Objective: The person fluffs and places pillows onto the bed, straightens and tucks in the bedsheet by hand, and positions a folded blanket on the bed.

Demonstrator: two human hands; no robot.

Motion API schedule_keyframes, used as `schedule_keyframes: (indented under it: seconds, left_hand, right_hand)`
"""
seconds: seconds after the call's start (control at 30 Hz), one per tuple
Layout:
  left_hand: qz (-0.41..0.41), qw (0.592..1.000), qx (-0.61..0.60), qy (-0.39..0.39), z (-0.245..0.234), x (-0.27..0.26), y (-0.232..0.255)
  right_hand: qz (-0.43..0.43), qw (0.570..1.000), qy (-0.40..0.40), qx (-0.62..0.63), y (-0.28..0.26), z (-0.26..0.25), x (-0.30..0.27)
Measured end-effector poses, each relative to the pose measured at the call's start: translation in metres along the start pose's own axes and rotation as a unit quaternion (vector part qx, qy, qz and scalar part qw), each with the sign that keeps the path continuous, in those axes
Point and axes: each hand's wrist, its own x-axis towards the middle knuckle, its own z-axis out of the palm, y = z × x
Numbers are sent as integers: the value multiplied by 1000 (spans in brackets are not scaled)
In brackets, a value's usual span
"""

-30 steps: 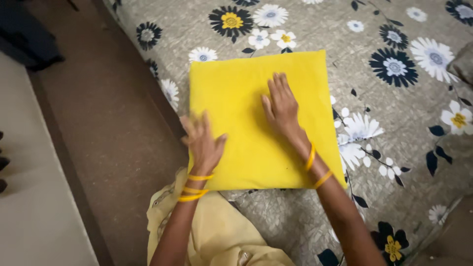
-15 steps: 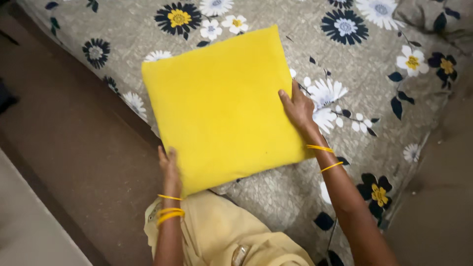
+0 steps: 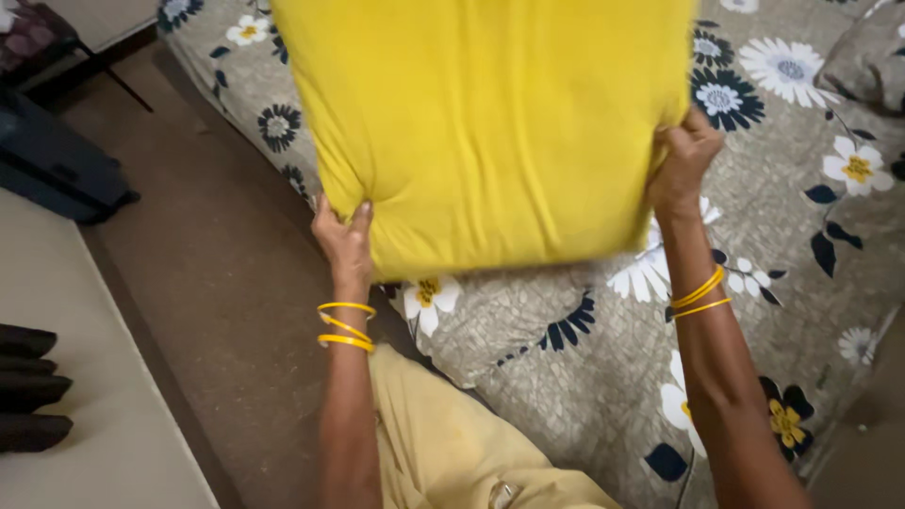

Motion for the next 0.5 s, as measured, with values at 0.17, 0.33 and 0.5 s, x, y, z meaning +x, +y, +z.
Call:
schedule_keyframes:
  seconds: [0.17,0.33,0.5]
  left_hand:
    - [275,920,263,88,15,42,20]
    - [-79,985,133,-77,11,10,-102]
    - [-351,924,45,-145,-19,-68,-202]
  right_hand:
    - [-40,999,10,-9,9,-5,42]
    - [78,995,-24,-62,81,-75,-10]
    - [172,975,-92,-103,106,-122,-63]
